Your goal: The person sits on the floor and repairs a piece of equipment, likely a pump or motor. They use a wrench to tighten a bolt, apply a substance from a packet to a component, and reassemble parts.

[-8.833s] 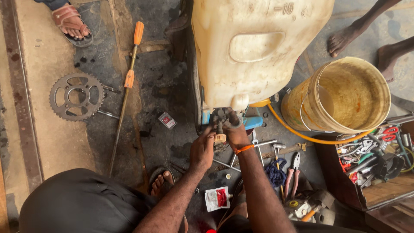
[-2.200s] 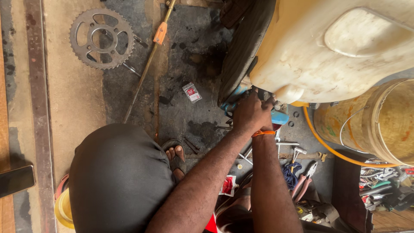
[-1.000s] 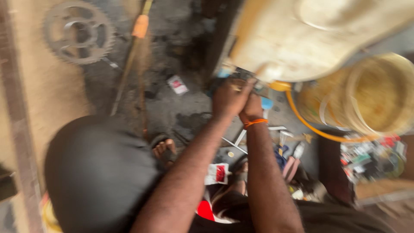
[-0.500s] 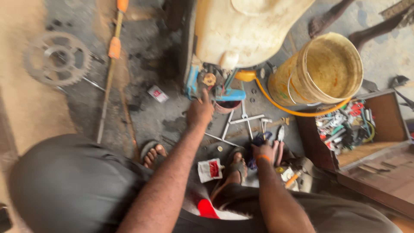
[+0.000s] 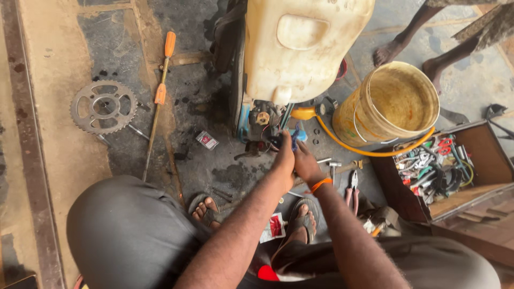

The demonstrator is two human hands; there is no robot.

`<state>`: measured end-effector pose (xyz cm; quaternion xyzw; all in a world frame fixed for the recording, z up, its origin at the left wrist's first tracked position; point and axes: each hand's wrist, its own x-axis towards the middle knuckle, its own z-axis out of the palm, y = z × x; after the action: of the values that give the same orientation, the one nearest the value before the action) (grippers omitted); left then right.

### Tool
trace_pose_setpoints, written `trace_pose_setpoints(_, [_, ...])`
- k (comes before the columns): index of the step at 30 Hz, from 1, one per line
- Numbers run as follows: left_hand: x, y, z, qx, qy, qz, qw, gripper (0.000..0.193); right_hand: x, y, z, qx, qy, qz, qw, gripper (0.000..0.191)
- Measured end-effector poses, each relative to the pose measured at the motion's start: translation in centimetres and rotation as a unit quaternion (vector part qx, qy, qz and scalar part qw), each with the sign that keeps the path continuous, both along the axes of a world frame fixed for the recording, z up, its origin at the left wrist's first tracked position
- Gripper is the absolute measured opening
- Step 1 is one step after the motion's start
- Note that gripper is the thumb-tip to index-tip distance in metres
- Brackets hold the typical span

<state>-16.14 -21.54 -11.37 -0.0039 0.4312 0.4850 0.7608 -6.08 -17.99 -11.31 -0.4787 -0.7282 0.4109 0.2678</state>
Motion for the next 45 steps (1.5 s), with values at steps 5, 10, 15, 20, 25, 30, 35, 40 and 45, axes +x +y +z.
trace_pose_setpoints(5, [1.8,-3.3,4.8,0.063,0.051,-0.068,0.994,0.115,1.7,-1.8,1.6,0.186,-0.057,-0.16,0.968,0.046])
trace_pose_setpoints(10, [4.3,-4.7,6.9,0.122,0.124,-0.16,0.972,0.116,5.3,-0.7,1.9,-0.117,0.115,-0.265,0.95,0.04])
trace_pose_setpoints(15, [2.0,-3.9,7.6,0.079,0.132,-0.122,0.981,0.118,1.9,-2.1,0.1,0.084,0.072,-0.093,0.989,0.042])
trace_pose_setpoints(20, [2.5,-5.8,8.4,-0.007,0.114,-0.181,0.977,0.112,3.4,-2.2,-0.2,-0.153,0.206,-0.183,0.949,0.037])
trace_pose_setpoints(25, [4.8,-6.3,5.7,0.136,0.176,-0.19,0.956,0.109,7.7,-0.1,-0.7,0.041,-0.125,-0.139,0.981,0.039])
trace_pose_setpoints(30, [3.4,-4.6,2.7,0.048,0.144,-0.039,0.988,0.112,3.9,-2.1,-1.1,0.015,-0.172,-0.093,0.981,0.032])
trace_pose_setpoints(35, [2.5,-5.1,3.2,-0.056,0.024,-0.046,0.997,0.104,1.1,-4.3,-0.6,-0.035,-0.024,-0.167,0.985,0.039])
trace_pose_setpoints(40, [3.5,-5.3,4.6,-0.003,0.251,-0.152,0.956,0.073,5.5,-1.6,-2.3,-0.251,-0.025,-0.262,0.931,0.037])
trace_pose_setpoints(45, [-3.1,0.1,6.6,0.285,0.531,0.133,0.787,0.031,7.4,-3.0,-5.6,-0.143,-0.474,-0.331,0.803,0.058])
